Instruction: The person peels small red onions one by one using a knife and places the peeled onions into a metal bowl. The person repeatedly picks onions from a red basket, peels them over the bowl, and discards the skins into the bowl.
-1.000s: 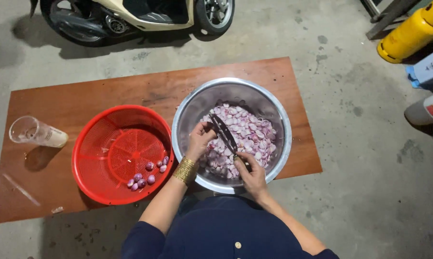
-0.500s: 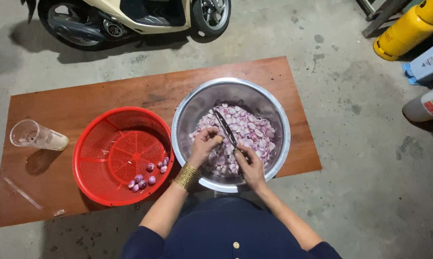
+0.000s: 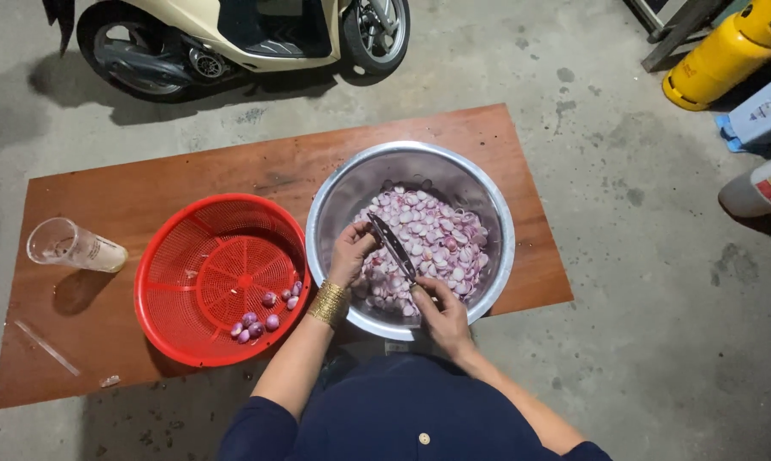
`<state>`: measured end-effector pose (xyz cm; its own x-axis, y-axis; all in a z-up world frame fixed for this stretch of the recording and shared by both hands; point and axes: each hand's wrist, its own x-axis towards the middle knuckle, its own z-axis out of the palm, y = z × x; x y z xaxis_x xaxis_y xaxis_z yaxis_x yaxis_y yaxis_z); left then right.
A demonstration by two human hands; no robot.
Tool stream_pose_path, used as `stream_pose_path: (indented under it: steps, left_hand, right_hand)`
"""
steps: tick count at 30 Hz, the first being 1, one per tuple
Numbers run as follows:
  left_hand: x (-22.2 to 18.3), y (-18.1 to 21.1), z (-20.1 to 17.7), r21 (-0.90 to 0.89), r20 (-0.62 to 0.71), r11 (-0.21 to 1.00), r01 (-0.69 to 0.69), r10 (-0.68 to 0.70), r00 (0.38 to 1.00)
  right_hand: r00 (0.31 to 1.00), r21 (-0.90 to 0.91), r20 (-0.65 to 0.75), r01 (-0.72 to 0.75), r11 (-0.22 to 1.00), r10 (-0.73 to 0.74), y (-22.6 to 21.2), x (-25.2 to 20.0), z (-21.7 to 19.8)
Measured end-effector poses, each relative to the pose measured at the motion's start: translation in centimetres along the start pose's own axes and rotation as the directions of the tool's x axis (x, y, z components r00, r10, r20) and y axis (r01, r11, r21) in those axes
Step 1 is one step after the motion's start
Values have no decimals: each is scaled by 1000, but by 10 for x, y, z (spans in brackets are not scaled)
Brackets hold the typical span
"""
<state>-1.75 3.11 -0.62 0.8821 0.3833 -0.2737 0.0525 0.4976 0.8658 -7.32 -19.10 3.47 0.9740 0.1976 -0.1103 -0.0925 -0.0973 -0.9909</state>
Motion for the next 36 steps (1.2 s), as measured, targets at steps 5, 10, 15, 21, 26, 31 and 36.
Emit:
stream_pose_path:
  steps: [5,10,15,21,26,31,36]
  left_hand:
    - [-17,-8,19,96,74,995,-28,21,997]
    - [2,-7,7,65,8,998,-24,23,1000]
    - [5,-15,7,77,25,997,9,-11,1000]
    - [7,-13,11,67,13,998,-2,1,1000]
    - [22,-22,10,-118,-54,993,-2,-5,999]
    - [33,-39,-2,-24,9,1000,-4,5,1000]
    - [14,-21,14,104,49,994,-34,29,998]
  right_hand:
    - [998,-15,-62,28,1000,-28,31,33,-6]
    - [998,-21,-44,33,999,-33,8,10,0]
    - [999,-79,-31,8,997,-10,26,25,1]
    - [999,-14,-50,20,1000,-21,16,27,2]
    - [1000,-51,8,12,999,-12,-4,9,2]
    - [999,-64,-12,34,997,-35,1,20,1]
    - [998,36,-56,38,999,-36,20,44,0]
